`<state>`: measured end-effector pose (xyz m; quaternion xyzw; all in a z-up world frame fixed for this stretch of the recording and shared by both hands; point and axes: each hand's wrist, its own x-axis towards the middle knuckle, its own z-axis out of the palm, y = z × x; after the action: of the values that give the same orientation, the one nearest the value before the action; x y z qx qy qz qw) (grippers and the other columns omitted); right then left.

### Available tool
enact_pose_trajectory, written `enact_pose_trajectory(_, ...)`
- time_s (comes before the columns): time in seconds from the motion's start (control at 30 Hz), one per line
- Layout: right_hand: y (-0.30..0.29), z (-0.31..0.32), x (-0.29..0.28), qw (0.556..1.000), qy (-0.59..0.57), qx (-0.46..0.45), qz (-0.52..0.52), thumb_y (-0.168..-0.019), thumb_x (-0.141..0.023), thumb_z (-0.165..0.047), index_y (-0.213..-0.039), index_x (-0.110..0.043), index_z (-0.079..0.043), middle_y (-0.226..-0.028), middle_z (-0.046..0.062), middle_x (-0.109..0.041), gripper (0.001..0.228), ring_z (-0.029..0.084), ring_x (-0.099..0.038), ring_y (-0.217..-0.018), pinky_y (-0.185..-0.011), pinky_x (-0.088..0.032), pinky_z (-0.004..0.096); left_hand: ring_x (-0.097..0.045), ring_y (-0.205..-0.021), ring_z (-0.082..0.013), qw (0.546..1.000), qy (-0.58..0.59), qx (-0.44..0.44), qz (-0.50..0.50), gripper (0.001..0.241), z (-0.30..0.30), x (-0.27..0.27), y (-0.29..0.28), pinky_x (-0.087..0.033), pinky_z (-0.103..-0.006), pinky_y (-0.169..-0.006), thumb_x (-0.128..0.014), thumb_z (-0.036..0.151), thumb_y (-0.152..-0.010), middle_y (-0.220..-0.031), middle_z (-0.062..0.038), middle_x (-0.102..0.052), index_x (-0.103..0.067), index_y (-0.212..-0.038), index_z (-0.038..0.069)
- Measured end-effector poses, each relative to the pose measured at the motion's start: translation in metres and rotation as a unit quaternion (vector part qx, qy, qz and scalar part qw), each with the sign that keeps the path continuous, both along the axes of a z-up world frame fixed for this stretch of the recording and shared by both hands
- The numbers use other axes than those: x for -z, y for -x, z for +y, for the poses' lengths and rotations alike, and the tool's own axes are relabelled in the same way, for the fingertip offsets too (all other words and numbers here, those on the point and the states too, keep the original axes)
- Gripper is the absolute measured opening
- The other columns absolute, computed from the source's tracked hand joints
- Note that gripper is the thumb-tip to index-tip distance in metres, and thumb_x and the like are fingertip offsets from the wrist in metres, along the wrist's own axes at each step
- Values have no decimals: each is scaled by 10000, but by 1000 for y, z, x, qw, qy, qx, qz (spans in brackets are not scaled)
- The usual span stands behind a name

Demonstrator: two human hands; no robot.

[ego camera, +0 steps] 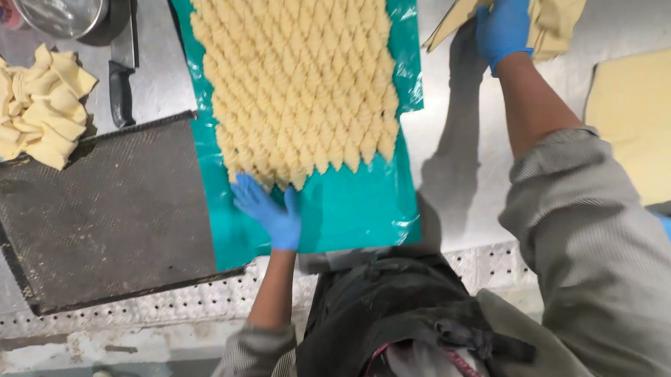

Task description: Rolling triangular pieces of dough into small croissants at a bakery workstation.

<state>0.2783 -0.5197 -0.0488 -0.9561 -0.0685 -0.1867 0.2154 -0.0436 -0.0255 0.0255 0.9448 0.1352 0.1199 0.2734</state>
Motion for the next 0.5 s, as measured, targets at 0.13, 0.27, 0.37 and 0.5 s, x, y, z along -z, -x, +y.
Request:
enact_pose_trajectory(0.13,-59,-21,18,998,11,-15,55,-998,-685,-99,-1369,-623,47,-1286,300,-600,403,510,-555,-1153,-972,-469,564,-170,-1600,-474,997,22,-39,-63,846,-39,-8,30,-139,-616,-1292,-664,327,-996,-1702,-231,-252,-220,-1636,-4)
enact_pose_trajectory(0.27,-99,-43,34,989,8,-4,147,-973,-826,-306,-1268,-666,37,-1190,297,-649,480,465,-626,-1064,-900,-516,516,-258,-1576,-444,993,35,-55,-100,733,-85,-33,49,-201,-568,-1298,-616,236,-1033,-1681,-222,-302,-255,-1622,-6)
enact_pose_trajectory(0.37,-102,-52,38,966,-77,-17,248,-944,-877,-360,-1235,-674,46,-1155,239,-702,539,357,-711,-1023,-861,-578,420,-270,-1581,-427,990,53,-75,-104,678,-113,-53,50,-218,-534,-1305,-597,191,-1058,-1676,-219,-313,-271,-1617,-11)
enact_pose_trajectory(0.5,-61,-43,-21,931,-220,-66,282,-897,-891,-248,-1207,-634,84,-1098,178,-723,522,255,-735,-969,-786,-608,332,-298,-1567,-393,981,130,-82,-116,662,-151,-81,30,-230,-499,-1302,-617,149,-1045,-1654,-223,-326,-295,-1597,-22)
